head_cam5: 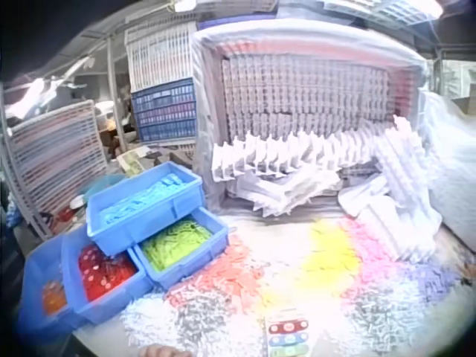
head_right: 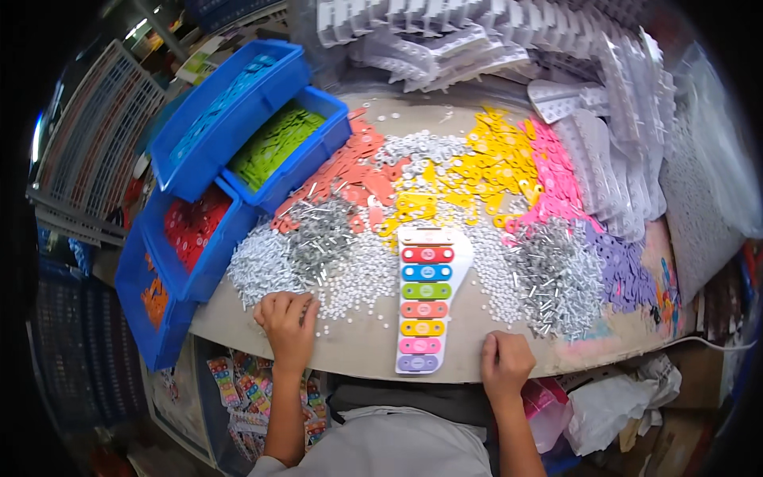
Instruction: Assemble toy xylophones by inserting colored keys and metal components onto plastic bases.
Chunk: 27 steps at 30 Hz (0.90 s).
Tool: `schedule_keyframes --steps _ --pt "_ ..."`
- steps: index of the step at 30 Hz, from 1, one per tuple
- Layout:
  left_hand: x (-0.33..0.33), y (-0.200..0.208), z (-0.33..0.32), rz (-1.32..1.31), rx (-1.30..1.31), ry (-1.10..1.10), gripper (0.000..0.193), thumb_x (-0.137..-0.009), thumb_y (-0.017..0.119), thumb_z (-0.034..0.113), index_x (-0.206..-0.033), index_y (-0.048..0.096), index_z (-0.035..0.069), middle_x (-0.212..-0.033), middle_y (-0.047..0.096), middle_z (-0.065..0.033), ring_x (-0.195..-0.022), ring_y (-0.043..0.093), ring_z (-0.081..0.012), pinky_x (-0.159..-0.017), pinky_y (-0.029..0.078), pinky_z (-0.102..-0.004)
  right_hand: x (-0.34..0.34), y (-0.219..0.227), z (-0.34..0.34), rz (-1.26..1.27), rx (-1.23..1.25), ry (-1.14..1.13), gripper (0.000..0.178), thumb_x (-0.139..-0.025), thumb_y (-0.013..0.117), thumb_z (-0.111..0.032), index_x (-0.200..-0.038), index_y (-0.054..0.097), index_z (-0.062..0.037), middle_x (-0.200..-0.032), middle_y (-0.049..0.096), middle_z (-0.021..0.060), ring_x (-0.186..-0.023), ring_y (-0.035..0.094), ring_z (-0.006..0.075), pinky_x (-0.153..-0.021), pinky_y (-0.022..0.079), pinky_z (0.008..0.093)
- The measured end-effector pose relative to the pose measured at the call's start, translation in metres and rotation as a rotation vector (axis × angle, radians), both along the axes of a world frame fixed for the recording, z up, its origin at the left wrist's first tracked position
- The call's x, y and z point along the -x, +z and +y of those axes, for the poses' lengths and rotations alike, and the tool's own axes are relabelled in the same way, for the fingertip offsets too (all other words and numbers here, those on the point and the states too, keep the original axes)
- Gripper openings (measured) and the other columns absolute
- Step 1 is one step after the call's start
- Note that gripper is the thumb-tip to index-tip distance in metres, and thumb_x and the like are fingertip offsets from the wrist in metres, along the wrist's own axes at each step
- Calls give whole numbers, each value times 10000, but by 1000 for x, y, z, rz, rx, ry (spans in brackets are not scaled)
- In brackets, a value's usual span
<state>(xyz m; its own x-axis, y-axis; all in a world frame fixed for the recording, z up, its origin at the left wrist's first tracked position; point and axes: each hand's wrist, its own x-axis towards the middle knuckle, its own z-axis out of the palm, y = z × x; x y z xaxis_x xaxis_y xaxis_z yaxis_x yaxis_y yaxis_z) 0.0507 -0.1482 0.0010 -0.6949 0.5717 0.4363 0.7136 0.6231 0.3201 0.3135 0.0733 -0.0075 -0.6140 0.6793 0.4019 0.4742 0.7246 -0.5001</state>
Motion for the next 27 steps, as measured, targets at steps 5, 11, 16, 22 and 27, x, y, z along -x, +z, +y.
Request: schedule_keyframes --steps 5,11,16,22,27 --pt "-8 -2 3 19 57 85 103 -801 761 131 -888 721 93 -876 617 -17 -964 541 -229 -961 314 -411 -1 5 6 33 66 74 35 -834 651 11 -805 638 -4 -716 600 128 -621 562 303 -564 427 396" --pt "-8 3 5 25 129 115 94 -824 735 110 -914 714 97 -924 658 -17 -989 559 -225 -957 335 -400 -6 4 13 72 86 80 49 -810 673 25 -817 646 -15 -707 593 122 -612 552 297 -556 421 396" --pt "-9 12 5 20 143 116 53 -885 678 113 -921 677 74 -934 650 -39 -953 564 -239 -945 350 -395 -9 18 19 160 236 5 65 -814 668 33 -849 662 -22 -745 603 109 -640 557 254 -599 438 352" --pt "-17 27 20 -150 -61 85 51 -936 608 56 -950 630 11 -887 623 -90 -879 576 -260 -850 419 -368 -25 39 70 -16 3 -177 87 -832 658 20 -912 653 -15 -883 622 105 -862 568 284 -780 442 377" --pt "-28 27 26 -256 -234 -8 44 -890 630 -39 -933 636 -31 -856 628 -124 -794 602 -247 -726 472 -331 -42 44 89 -96 -70 -294 97 -844 658 -1 -940 645 -11 -929 609 105 -918 562 282 -828 444 375"
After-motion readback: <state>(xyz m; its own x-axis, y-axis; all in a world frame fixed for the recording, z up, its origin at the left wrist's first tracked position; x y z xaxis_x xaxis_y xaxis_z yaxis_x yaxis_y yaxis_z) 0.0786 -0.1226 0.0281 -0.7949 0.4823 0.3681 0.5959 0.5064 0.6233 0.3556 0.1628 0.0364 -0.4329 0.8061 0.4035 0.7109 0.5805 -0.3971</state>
